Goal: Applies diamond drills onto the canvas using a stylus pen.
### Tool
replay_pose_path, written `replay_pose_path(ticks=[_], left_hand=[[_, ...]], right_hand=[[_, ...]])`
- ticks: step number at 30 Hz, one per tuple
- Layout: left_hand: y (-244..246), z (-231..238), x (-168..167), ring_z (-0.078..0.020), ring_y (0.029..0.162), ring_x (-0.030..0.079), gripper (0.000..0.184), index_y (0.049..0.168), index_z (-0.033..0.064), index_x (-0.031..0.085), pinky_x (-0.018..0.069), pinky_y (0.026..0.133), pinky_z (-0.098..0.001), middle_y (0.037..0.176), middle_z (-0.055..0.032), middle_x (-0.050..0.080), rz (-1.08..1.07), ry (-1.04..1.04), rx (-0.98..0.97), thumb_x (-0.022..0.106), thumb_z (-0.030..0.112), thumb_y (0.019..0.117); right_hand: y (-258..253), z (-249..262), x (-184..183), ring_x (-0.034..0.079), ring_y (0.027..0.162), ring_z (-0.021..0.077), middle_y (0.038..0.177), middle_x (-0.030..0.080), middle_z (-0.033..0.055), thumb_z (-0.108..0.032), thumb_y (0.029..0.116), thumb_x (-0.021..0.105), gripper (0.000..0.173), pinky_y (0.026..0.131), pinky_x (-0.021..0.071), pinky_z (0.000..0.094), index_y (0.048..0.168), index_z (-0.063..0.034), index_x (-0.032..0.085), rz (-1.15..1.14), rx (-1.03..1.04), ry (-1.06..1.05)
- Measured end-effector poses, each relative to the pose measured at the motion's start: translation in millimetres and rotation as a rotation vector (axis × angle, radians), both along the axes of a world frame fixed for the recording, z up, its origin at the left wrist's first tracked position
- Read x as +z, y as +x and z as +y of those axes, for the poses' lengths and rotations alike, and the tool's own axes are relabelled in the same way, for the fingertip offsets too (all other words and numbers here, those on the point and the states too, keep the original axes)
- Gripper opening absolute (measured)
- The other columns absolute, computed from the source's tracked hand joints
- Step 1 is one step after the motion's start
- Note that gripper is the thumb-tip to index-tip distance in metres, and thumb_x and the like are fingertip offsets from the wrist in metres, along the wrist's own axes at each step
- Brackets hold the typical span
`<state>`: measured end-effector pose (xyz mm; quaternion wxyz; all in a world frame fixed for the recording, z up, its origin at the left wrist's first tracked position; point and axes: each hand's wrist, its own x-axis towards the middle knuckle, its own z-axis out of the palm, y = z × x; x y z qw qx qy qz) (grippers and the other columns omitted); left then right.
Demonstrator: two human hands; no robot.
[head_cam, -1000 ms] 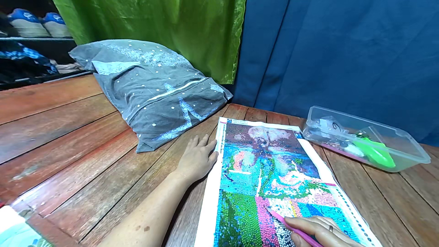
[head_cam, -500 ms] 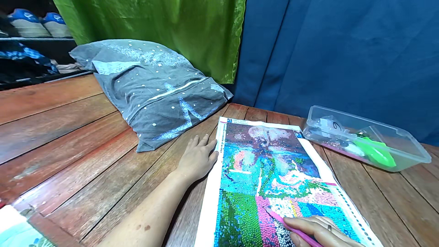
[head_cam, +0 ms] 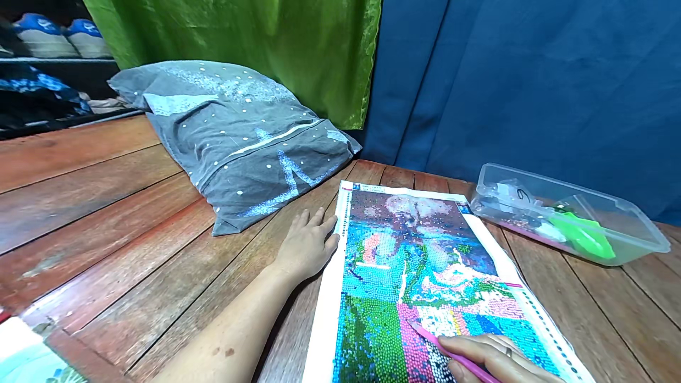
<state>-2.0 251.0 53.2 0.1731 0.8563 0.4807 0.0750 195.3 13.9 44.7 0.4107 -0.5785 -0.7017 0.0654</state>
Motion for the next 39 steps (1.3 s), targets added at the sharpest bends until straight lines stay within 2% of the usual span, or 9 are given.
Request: replay_pose_path(ticks=[36,39], left_hand=[[1.2,-0.7,-0.2,-0.0422,0.156,0.02,0.05,0.157,0.0127,0.042,0.0131,0.126,-0.0556,0.167,-0.017,0.03,0.008,-0.003,0.004,0.04,0.033,0.1112],[1.1,-0.7,-0.7,-0.0427,0.155,0.021,0.05,0.156,0.0122,0.044,0.0135,0.126,-0.0559,0.166,-0.0177,0.031,-0.009,0.005,0.006,0.041,0.032,0.1109]], right_hand=[[-0.3,1.1,-1.7,0.068,0.088,0.0235,0.094,0.076,0.0179,-0.011,0.0998,0.062,0.02,0.086,0.047,0.0334,0.104,0.0038,0.075,-0.057,0.006,0.016],[-0.7,1.0,2.1,0.069,0.088,0.0219,0.093,0.076,0.0181,-0.009,0.0985,0.062,0.02,0.087,0.0475,0.0316,0.103,0.0049,0.075,-0.035,-0.013,0.014]])
